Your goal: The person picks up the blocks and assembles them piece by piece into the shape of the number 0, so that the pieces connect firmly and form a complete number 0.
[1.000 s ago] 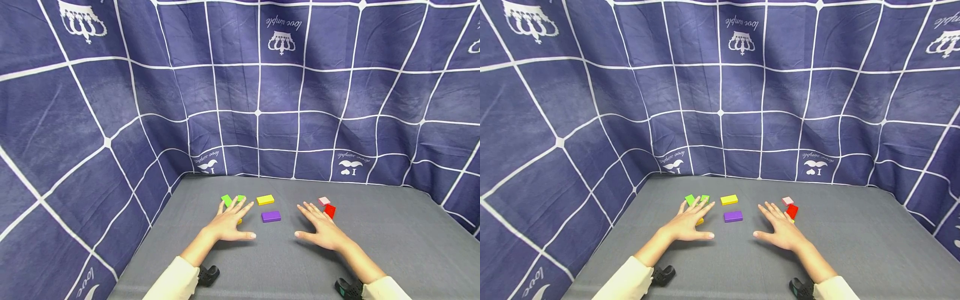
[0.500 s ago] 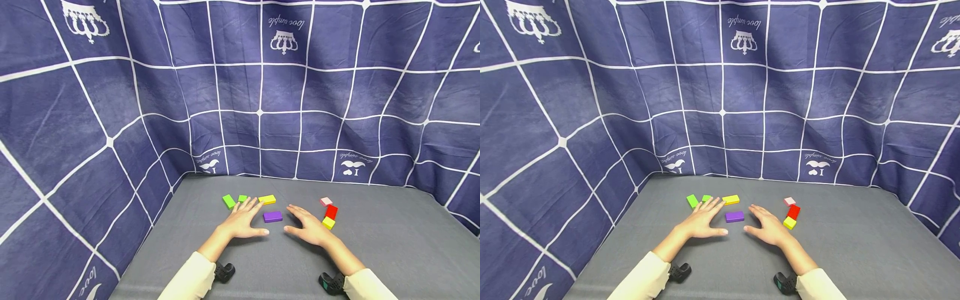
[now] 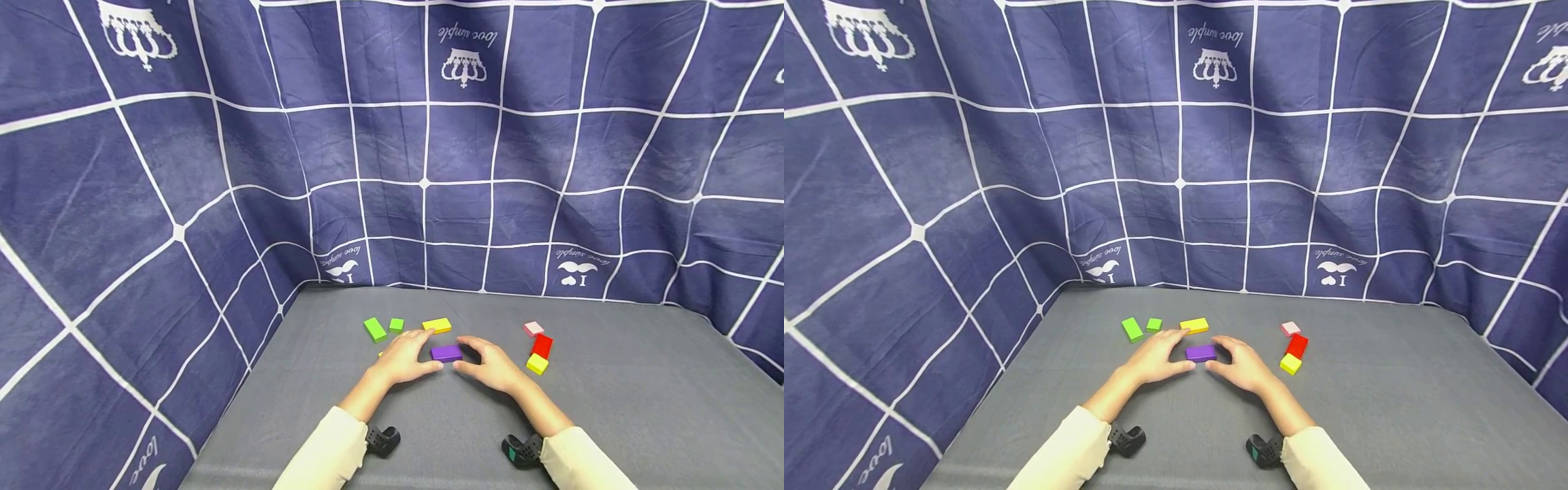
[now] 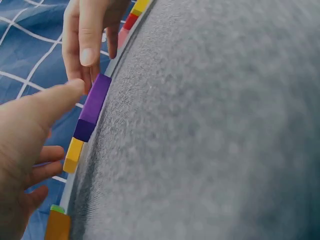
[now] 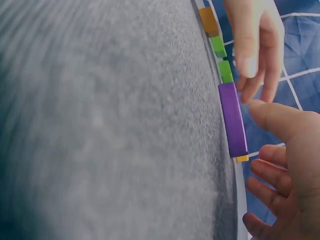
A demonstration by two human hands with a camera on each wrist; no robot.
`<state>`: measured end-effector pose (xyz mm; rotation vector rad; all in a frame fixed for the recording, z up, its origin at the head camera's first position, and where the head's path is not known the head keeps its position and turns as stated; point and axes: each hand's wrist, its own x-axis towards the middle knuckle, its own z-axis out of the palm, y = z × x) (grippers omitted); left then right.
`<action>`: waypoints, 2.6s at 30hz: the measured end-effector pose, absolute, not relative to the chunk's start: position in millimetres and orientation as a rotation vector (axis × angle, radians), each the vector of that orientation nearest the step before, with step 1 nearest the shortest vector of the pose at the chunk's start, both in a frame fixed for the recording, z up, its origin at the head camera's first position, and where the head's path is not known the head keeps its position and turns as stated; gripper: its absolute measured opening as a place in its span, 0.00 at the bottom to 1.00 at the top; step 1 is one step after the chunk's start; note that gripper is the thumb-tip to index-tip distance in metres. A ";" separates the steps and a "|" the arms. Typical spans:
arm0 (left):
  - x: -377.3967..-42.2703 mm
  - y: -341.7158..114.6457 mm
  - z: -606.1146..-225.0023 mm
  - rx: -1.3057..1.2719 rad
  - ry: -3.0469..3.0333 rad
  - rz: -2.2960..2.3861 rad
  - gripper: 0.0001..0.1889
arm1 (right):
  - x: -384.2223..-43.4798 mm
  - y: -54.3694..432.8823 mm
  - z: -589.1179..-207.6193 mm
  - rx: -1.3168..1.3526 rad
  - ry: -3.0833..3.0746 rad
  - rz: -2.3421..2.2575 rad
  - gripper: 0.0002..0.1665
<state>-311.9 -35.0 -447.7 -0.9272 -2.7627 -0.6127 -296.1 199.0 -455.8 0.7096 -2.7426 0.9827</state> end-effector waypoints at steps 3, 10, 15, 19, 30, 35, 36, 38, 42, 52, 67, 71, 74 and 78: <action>-313.9 -34.6 -451.7 -0.920 -2.754 -0.618 0.36 | -298.1 197.5 -457.6 0.725 -2.735 0.994 0.32; -317.9 -30.5 -459.1 -0.969 -2.629 -0.723 0.21 | -303.5 195.2 -460.7 0.744 -2.694 1.017 0.24; -319.5 -29.4 -462.4 -0.948 -2.607 -0.786 0.15 | -307.0 194.1 -463.3 0.732 -2.687 1.024 0.22; -320.8 -29.7 -463.8 -0.938 -2.607 -0.814 0.14 | -307.6 193.8 -463.0 0.723 -2.676 1.034 0.21; -320.9 -28.3 -464.0 -0.936 -2.611 -0.877 0.14 | -308.2 196.3 -465.0 0.710 -2.645 1.064 0.15; -319.0 -28.3 -461.2 -0.929 -2.643 -0.900 0.14 | -306.1 196.9 -461.0 0.704 -2.667 1.112 0.15; -318.3 -28.6 -460.4 -0.931 -2.650 -0.908 0.14 | -305.2 197.2 -460.2 0.707 -2.673 1.122 0.15; -317.1 -28.7 -458.3 -0.941 -2.661 -0.935 0.14 | -303.2 199.2 -458.4 0.721 -2.684 1.140 0.15; -313.0 -29.5 -454.5 -0.998 -2.656 -0.999 0.14 | -296.4 205.0 -454.5 0.753 -2.694 1.208 0.15; -290.8 -34.9 -441.9 -1.080 -2.696 -1.071 0.15 | -272.1 213.4 -444.2 0.814 -2.739 1.243 0.16; -254.3 -45.5 -439.8 -1.221 -2.686 -1.119 0.15 | -231.6 215.2 -444.1 0.967 -2.678 1.325 0.16; -245.7 -47.1 -439.9 -1.250 -2.697 -1.098 0.15 | -222.4 214.2 -445.0 0.983 -2.675 1.305 0.15; -240.6 -48.0 -441.2 -1.266 -2.704 -1.082 0.15 | -216.3 213.0 -445.4 1.006 -2.659 1.290 0.15; -235.8 -49.2 -442.6 -1.281 -2.706 -1.075 0.16 | -209.9 211.3 -446.8 1.037 -2.637 1.294 0.15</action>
